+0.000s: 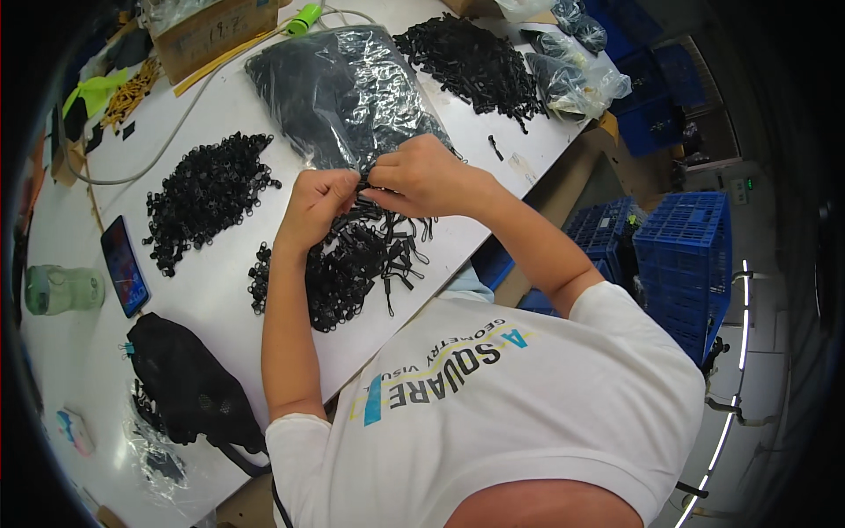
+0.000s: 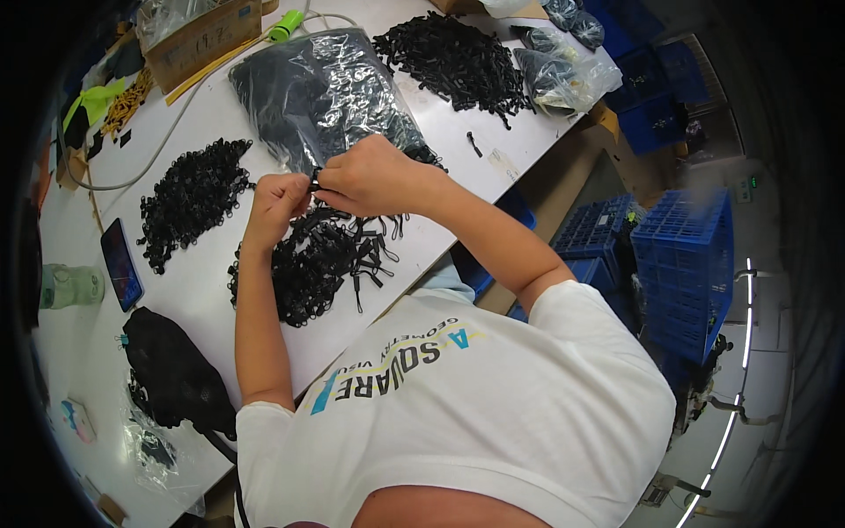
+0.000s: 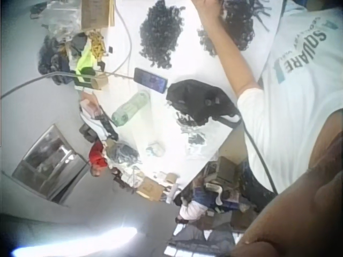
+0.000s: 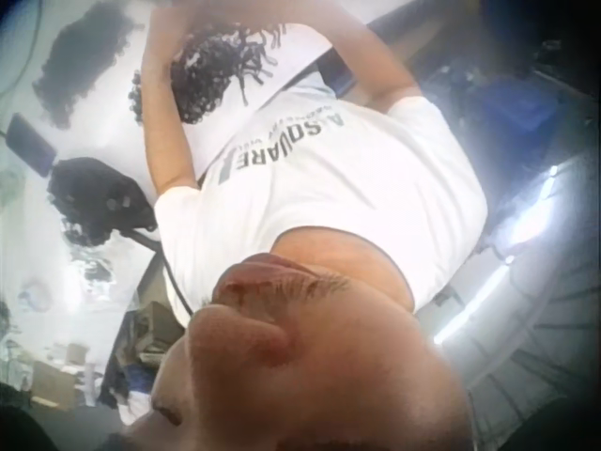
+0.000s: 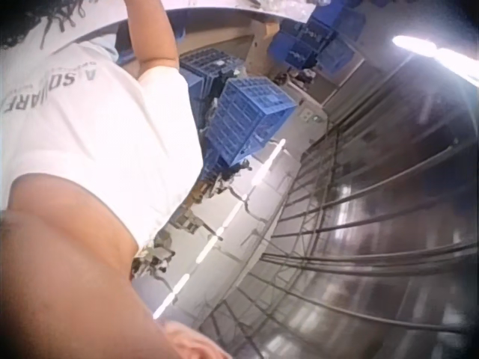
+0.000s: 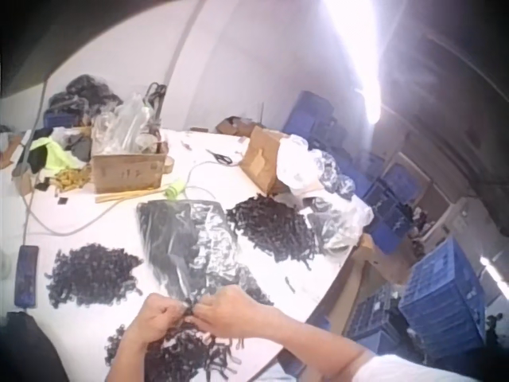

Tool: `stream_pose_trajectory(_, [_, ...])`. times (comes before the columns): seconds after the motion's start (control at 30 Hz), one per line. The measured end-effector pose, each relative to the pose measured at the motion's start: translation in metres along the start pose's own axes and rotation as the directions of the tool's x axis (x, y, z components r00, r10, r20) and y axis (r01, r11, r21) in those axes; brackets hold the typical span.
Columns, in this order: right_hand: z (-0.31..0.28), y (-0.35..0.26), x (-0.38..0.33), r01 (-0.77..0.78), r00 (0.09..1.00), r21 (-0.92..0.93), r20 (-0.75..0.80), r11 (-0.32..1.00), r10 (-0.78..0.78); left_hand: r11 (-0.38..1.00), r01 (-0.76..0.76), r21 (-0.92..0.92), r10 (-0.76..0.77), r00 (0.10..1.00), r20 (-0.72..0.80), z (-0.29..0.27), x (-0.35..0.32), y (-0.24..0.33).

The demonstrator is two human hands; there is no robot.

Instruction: The person sits at a white table and repeatedly picks up small black plastic cable ties and larger black plastic components. They insert the cable ties into the components by hand, then place the assembled units into a growing pile on the table. The process continues with the person handling items one at a time.

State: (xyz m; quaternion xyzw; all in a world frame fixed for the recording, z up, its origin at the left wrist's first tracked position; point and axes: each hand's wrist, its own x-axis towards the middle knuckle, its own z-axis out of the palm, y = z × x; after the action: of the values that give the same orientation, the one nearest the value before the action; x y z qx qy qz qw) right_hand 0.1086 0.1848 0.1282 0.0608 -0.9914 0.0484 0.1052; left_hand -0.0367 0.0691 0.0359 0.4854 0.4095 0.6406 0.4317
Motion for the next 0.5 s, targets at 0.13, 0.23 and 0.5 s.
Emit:
stream_pose_trajectory(0.13, [-0.006,0.003,-0.004,0.055,0.998,-0.081,-0.011,0.995,-0.056,0.999,-0.031,-0.030,0.028,0.994,-0.103,-0.006,0.003,-0.004])
stream_pose_trajectory(0.23, [-0.009,0.010,-0.007,0.093,0.995,-0.118,0.040,0.989,-0.089,0.975,-0.131,0.180,0.157,0.978,-0.139,-0.001,0.003,-0.004])
stream_pose_trajectory(0.5, [-0.019,-0.007,-0.004,-0.246,0.964,-0.007,0.099,0.969,0.245,0.946,-0.136,0.294,0.186,0.971,-0.148,0.001,0.003,0.007])
